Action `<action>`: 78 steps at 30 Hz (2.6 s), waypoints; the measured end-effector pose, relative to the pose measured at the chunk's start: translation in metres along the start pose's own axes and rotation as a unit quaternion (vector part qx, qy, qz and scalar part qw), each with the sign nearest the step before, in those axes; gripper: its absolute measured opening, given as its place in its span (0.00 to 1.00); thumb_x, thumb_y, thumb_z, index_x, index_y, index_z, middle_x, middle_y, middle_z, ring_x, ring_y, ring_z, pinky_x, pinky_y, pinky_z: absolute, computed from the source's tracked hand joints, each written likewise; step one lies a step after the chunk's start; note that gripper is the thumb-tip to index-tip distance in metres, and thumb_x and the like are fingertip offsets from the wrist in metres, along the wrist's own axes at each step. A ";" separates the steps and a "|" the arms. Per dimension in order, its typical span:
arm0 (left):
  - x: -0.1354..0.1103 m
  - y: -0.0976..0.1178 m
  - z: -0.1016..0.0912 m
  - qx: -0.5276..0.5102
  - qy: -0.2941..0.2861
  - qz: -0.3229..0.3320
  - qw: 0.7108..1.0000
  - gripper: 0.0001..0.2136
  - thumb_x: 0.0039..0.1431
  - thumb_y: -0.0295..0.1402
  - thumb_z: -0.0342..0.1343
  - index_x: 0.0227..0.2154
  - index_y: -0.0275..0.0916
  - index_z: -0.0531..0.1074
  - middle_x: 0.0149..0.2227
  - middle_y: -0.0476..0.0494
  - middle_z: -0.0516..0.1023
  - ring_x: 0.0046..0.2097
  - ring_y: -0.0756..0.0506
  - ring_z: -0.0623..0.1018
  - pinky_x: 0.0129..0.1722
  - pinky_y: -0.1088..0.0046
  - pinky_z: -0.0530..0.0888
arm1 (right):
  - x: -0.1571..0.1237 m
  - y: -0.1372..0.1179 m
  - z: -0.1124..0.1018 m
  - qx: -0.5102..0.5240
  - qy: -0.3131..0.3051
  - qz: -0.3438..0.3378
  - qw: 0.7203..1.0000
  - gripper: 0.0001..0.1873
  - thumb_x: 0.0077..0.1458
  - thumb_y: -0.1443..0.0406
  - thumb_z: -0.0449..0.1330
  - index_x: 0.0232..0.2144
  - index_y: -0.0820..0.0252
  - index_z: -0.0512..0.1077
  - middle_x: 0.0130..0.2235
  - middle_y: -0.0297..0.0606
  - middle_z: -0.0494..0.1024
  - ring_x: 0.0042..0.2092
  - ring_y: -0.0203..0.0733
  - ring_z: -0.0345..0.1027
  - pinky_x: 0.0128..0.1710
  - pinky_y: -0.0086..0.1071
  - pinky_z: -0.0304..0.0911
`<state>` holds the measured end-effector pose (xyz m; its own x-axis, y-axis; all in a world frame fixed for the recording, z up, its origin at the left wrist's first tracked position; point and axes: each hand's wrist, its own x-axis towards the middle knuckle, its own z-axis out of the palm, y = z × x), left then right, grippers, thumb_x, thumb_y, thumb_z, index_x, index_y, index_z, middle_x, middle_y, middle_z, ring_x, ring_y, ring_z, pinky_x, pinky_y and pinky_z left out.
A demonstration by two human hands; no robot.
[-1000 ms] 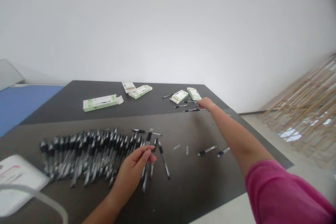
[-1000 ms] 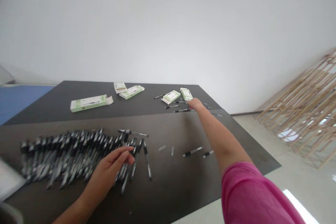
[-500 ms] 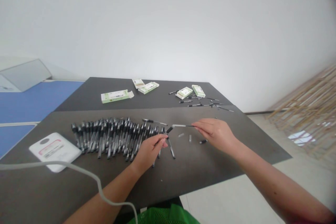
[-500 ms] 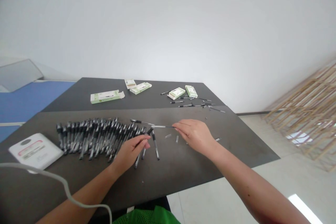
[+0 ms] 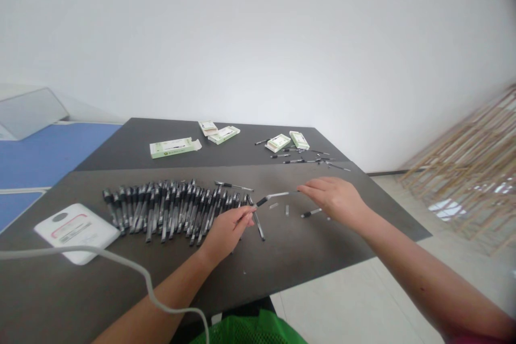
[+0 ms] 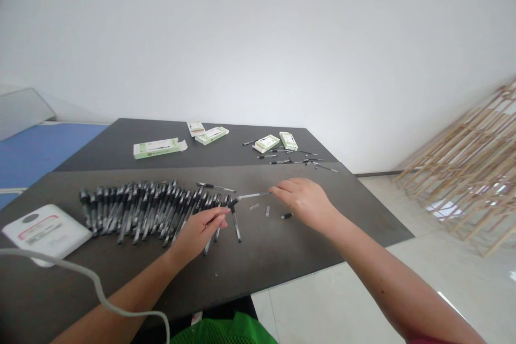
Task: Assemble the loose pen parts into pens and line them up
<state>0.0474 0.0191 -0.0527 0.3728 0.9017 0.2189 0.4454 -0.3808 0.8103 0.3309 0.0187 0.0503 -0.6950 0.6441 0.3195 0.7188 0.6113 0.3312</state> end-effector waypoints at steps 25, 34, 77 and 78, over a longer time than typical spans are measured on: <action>-0.003 0.005 0.012 -0.075 -0.065 -0.019 0.995 0.13 0.59 0.38 0.48 0.28 0.38 0.75 0.28 0.47 0.78 0.33 0.45 0.76 0.36 0.72 0.72 | 0.046 -0.142 0.065 0.741 0.132 0.350 0.558 0.11 0.52 0.58 0.60 0.34 0.57 0.75 0.46 0.37 0.73 0.32 0.35 0.68 0.27 0.28 0.64; 0.010 0.005 -0.004 -0.090 -0.015 -0.063 0.994 0.21 0.57 0.44 0.51 0.50 0.41 0.70 0.46 0.42 0.78 0.48 0.42 0.76 0.53 0.63 0.68 | 0.004 -0.103 0.039 0.692 0.211 0.368 0.584 0.12 0.56 0.58 0.57 0.29 0.59 0.74 0.31 0.36 0.78 0.36 0.39 0.69 0.41 0.32 0.61; 0.169 0.088 0.114 -0.311 -0.189 -0.073 0.929 0.13 0.57 0.41 0.54 0.38 0.36 0.70 0.43 0.40 0.77 0.42 0.49 0.76 0.44 0.72 0.71 | -0.086 -0.076 0.045 0.515 0.228 0.566 0.602 0.18 0.56 0.53 0.54 0.24 0.59 0.71 0.20 0.32 0.69 0.26 0.37 0.62 0.30 0.30 0.56; 0.151 0.091 0.103 -0.374 -0.169 -0.095 0.907 0.11 0.56 0.40 0.56 0.37 0.37 0.70 0.42 0.42 0.76 0.42 0.50 0.76 0.44 0.73 0.71 | -0.081 -0.081 0.043 0.522 0.220 0.554 0.610 0.18 0.57 0.53 0.54 0.23 0.59 0.71 0.20 0.32 0.68 0.26 0.36 0.61 0.29 0.29 0.55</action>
<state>0.2280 0.0998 -0.0019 0.6316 0.7742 -0.0410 -0.1009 0.1345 0.9858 0.3293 -0.0632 -0.0410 0.4558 0.8824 0.1165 0.2122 0.0194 -0.9770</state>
